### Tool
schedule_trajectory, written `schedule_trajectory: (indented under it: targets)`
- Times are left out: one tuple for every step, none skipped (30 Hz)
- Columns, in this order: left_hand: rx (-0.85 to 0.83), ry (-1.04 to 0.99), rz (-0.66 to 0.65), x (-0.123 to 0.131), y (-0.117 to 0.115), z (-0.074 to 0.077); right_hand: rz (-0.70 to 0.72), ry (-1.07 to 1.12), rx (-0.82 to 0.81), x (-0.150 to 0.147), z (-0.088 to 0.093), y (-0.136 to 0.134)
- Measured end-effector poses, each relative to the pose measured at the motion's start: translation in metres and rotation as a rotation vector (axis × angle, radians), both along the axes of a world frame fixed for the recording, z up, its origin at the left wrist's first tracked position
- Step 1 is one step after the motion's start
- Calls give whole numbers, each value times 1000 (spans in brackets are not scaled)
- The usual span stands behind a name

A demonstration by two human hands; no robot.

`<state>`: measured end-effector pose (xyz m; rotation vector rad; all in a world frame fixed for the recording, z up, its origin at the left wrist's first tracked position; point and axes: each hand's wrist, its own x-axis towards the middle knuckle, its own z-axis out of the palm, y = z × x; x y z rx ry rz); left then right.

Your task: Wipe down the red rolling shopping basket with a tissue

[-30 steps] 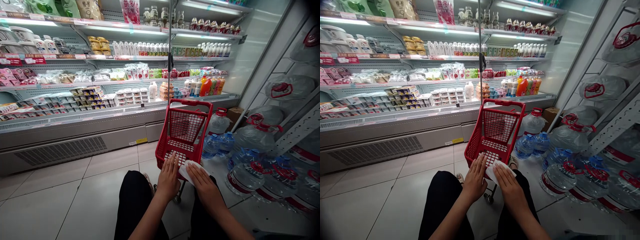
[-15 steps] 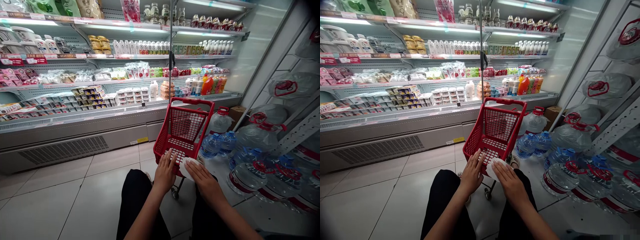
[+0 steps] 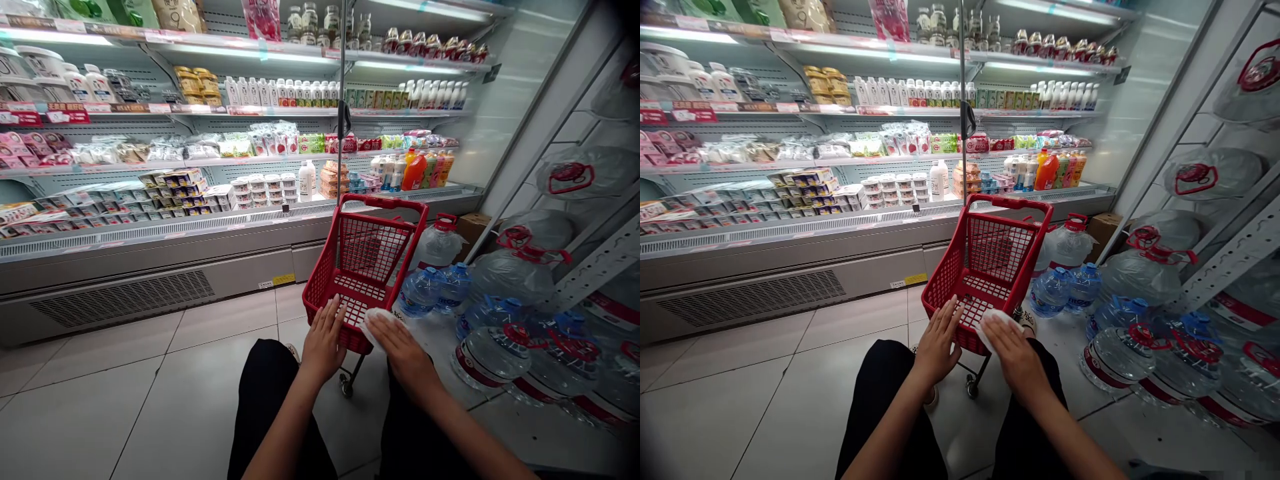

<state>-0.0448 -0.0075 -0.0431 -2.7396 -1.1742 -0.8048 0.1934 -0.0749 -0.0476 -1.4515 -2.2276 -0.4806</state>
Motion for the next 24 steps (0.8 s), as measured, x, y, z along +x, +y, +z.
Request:
schedule_trajectory:
  targets:
    - [1, 4, 0, 0, 3, 1, 17, -19, -6, -5, -1, -3]
    - [3, 6, 10, 0, 5, 2, 34, -33, -7, -10, -1, -4]
    - [5, 7, 26, 1, 6, 3, 49, -45, -2, -13, -1, -3]
    - [6, 7, 43, 2, 6, 3, 66, -55, 6, -15, -1, 0]
    - [6, 5, 59, 4, 5, 3, 83, -63, 14, -16, 0, 4]
    - [6, 0, 67, 7, 3, 2, 98, -68, 20, -17, 1, 8]
    - [6, -5, 69, 9, 1, 1, 107, -68, 25, -18, 1, 12]
    - [7, -12, 68, 12, -2, -1, 112, -64, 27, -20, 1, 15]
    - [7, -17, 65, 13, -5, -3, 116, -59, 27, -21, 1, 16]
    - [4, -22, 64, 14, -7, -5, 118, -52, 24, -23, 1, 16]
    - [-2, -25, 65, 13, -9, -6, 121, -47, 20, -26, 1, 15]
    - [-10, -27, 67, 12, -10, -8, 124, -42, 16, -28, 1, 13]
    - [-19, -30, 66, 11, -11, -9, 129, -37, 13, -30, 1, 11]
    - [-28, -36, 63, 8, -12, -9, 134, -31, 10, -32, 2, 9]
    - [-35, -47, 57, 5, -12, -9, 140, -25, 7, -35, 3, 7]
    - [-41, -62, 49, 2, -13, -9, 149, -17, 3, -37, 4, 6]
    - [-46, -81, 43, -2, -13, -8, 161, -8, -1, -41, 6, 6]
    - [-50, -100, 38, -6, -13, -7, 173, 0, -7, -45, 8, 6]
    - [-55, -115, 32, -11, -14, -5, 185, 9, -14, -49, 10, 6]
    - [-59, -124, 26, -15, -14, -3, 195, 17, -20, -53, 11, 7]
    - [-62, -127, 18, -19, -14, -2, 203, 25, -23, -57, 12, 8]
    - [-65, -125, 7, -23, -13, 0, 213, 29, -26, -60, 13, 9]
    - [-68, -120, -4, -27, -13, 1, 229, 27, -27, -60, 13, 12]
    - [-71, -114, -13, -30, -12, 3, 255, 18, -28, -58, 14, 16]
